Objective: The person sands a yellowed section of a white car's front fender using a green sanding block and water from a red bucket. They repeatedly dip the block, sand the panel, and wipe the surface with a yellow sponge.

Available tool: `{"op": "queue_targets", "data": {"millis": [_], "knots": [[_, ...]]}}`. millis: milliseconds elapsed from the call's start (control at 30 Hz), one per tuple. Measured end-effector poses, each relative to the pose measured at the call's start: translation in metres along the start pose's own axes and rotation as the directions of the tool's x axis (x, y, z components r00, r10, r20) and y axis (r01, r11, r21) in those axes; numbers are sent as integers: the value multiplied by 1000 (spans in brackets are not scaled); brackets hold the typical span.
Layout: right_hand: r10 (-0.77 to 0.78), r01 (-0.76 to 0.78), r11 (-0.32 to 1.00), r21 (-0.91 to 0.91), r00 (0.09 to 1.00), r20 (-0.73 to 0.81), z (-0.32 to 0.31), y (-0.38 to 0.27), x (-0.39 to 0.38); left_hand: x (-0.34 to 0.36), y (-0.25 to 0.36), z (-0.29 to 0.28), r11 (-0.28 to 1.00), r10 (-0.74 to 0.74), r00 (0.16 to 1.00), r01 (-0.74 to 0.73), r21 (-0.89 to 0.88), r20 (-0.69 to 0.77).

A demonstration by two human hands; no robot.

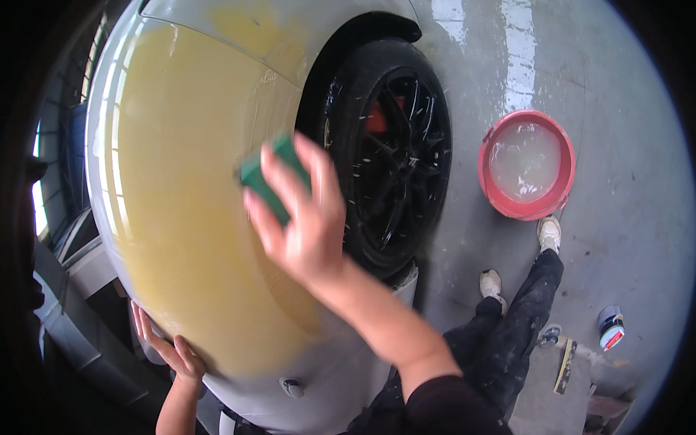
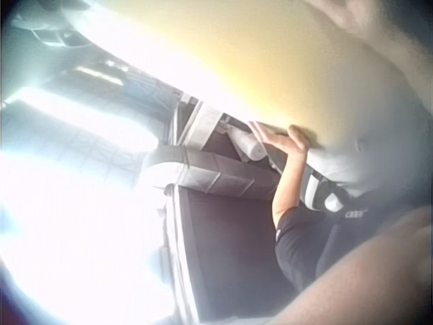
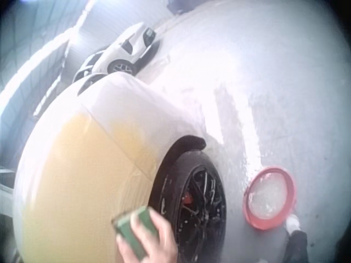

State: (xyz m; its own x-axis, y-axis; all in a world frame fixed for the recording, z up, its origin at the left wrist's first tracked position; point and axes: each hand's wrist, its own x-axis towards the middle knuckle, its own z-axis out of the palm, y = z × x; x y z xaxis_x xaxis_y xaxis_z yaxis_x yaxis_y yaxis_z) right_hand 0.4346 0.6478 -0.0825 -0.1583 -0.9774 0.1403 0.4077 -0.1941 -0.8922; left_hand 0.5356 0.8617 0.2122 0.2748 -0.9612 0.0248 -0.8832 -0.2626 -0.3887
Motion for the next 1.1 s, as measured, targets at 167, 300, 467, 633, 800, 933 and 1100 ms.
{"op": "queue_targets", "data": {"millis": [167,300,467,633,800,933,1100], "knots": [[108,-119,986,-121,990,-94,13,27,60,-1,0,1,999,-11,1000,11,-32,-5],[66,-65,995,-80,998,9,2,-8,8,-1,0,2,999,3,1000,-5,-41,-31],[82,-106,964,-245,991,-104,16,27,74,-1,-1,4,999,-7,1000,7,-35,-11],[-22,22,993,-113,1000,-2,6,-9,14,0,-2,6,998,19,999,-22,-59,-50],[-8,-7,984,-179,996,-84,22,27,77,0,-2,6,999,5,999,-8,-42,-50],[27,-30,991,127,999,26,-3,-41,-56,2,-1,5,998,29,998,-33,-56,-61],[19,-24,999,-43,992,-123,19,31,38,3,-1,6,1000,-6,999,5,-23,-47]]}}
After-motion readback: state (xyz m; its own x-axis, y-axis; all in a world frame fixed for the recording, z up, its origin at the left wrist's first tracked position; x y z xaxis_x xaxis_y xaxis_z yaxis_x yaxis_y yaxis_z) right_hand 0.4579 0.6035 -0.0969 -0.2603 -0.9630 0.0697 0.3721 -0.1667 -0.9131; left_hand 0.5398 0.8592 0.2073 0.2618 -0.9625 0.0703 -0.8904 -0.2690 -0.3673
